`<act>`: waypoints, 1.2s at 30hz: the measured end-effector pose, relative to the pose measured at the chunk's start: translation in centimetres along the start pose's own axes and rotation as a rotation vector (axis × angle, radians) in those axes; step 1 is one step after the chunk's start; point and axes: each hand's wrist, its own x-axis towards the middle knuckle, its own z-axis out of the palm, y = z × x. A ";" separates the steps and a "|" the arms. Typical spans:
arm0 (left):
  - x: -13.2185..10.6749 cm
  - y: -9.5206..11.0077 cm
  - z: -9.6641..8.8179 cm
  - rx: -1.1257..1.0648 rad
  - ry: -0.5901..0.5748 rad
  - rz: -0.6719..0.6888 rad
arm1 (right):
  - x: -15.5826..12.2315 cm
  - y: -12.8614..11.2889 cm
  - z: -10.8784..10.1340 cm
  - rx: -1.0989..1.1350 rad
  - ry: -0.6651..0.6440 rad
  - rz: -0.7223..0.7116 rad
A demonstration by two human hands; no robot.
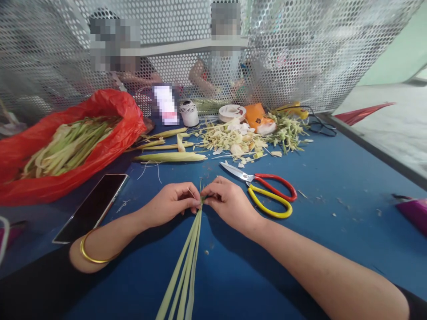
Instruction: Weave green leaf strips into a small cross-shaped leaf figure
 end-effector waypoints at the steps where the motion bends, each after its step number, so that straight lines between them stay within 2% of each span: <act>1: 0.0 0.0 0.0 -0.001 -0.002 -0.001 | 0.0 -0.1 0.1 -0.028 0.006 -0.006; 10: 0.2 0.2 0.1 -0.092 0.056 -0.033 | -0.2 -0.1 0.3 -0.128 -0.041 -0.042; 18: 0.1 -0.3 -0.2 -0.079 -0.006 -0.004 | -0.2 0.4 0.4 0.056 0.047 0.010; 23: 0.1 -0.1 -0.1 -0.071 0.003 -0.017 | -0.2 0.2 0.5 -0.010 0.023 -0.060; 28: 0.2 0.2 0.0 -0.110 0.074 -0.055 | -0.4 0.0 0.4 -0.067 0.033 -0.118; 33: 0.4 0.4 -0.1 -0.128 0.118 -0.093 | -0.7 -0.3 0.4 -0.132 -0.033 -0.222; 36: 0.4 0.3 -0.2 -0.136 0.113 -0.104 | -0.7 -0.3 0.5 -0.044 -0.013 -0.146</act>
